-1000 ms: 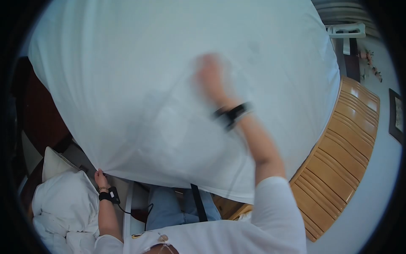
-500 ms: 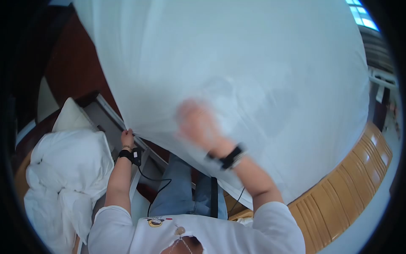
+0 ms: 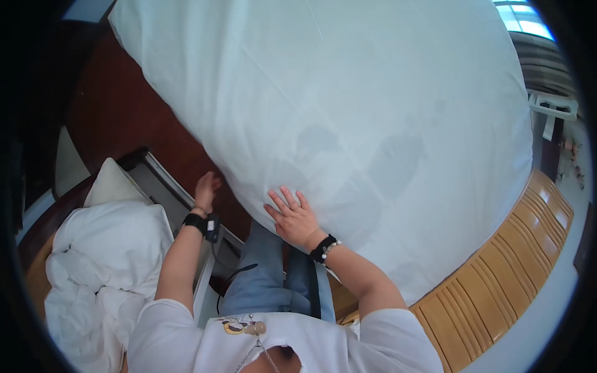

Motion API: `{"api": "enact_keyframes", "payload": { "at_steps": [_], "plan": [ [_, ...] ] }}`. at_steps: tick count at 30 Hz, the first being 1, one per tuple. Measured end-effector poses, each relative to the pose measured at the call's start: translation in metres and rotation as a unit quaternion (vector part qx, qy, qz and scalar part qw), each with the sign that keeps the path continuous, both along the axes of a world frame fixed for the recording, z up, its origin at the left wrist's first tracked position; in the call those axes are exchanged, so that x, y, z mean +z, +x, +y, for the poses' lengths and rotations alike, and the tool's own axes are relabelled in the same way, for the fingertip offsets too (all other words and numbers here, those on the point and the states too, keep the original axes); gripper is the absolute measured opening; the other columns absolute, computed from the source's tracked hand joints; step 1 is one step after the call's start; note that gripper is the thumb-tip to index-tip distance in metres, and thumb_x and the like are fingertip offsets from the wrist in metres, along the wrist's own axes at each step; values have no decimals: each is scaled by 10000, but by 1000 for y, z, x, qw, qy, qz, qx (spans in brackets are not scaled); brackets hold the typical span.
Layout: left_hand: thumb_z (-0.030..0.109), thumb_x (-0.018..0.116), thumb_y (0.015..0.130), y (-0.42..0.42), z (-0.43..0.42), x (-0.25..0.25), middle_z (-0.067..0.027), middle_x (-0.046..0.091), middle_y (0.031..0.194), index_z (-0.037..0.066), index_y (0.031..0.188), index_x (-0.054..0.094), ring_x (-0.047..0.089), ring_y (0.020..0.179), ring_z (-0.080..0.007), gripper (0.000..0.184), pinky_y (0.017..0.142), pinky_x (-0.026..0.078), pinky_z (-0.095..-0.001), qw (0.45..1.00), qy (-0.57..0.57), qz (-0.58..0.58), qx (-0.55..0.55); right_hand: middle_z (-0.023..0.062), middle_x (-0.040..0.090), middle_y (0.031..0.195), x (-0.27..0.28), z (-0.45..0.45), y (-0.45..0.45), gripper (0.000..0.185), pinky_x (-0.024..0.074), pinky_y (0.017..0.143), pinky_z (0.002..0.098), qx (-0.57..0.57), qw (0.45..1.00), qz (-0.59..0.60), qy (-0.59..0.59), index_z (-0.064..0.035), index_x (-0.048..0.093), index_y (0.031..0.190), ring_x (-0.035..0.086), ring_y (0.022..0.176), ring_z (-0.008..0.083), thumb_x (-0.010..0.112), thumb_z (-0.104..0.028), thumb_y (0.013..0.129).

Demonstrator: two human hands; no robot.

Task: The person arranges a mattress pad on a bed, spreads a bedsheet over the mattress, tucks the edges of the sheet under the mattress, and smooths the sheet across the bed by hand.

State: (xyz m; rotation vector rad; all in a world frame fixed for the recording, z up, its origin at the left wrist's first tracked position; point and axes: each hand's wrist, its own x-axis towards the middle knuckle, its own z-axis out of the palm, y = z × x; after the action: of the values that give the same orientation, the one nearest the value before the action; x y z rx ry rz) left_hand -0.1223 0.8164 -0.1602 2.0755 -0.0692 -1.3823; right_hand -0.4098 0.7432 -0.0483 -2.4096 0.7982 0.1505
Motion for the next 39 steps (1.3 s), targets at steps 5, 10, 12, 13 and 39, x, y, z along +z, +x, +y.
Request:
{"api": "enact_keyframes", "payload": {
  "at_steps": [5, 10, 12, 13, 39],
  "plan": [
    [314, 516, 917, -37, -24, 22, -72, 627, 928, 32, 1119, 555, 600, 812, -154, 349, 724, 457, -303, 996, 6, 12, -93, 18, 251, 1485, -3, 6, -5, 577, 162, 1086, 469, 25, 998, 53, -15, -228, 505, 1272, 182, 1377, 231, 660, -248, 717],
    [323, 528, 916, 9, -44, 51, -54, 628, 890, 27, 1068, 569, 606, 788, -132, 336, 667, 475, -288, 997, 7, -6, -78, 23, 255, 1480, 1, 6, -5, 570, 179, 1082, 484, 17, 999, 44, 13, -211, 513, 1258, 189, 1374, 232, 661, -224, 707],
    [378, 516, 917, 50, -74, 61, -51, 632, 866, 41, 1030, 572, 609, 756, -124, 359, 630, 470, -297, 998, 32, -40, -30, 35, 289, 1459, 1, 8, -3, 565, 192, 1065, 518, 14, 999, 43, 5, -228, 529, 1242, 211, 1363, 259, 659, -213, 692],
    [412, 505, 917, 77, -89, 54, -53, 629, 811, 39, 972, 577, 597, 687, -123, 384, 601, 462, -300, 995, 4, -88, -44, 48, 322, 1438, 1, 8, 0, 562, 205, 1049, 551, 11, 999, 53, 3, -245, 545, 1226, 233, 1352, 286, 656, -203, 677],
    [310, 508, 887, 382, -337, 44, -128, 635, 762, 13, 852, 613, 608, 714, -277, 317, 628, 457, -389, 912, -4, -304, -276, 47, 592, 1135, 60, -70, 89, 394, 265, 992, 585, -205, 877, 341, 270, -186, 574, 1127, 485, 1143, 308, 576, -264, 741]
  ]
}}
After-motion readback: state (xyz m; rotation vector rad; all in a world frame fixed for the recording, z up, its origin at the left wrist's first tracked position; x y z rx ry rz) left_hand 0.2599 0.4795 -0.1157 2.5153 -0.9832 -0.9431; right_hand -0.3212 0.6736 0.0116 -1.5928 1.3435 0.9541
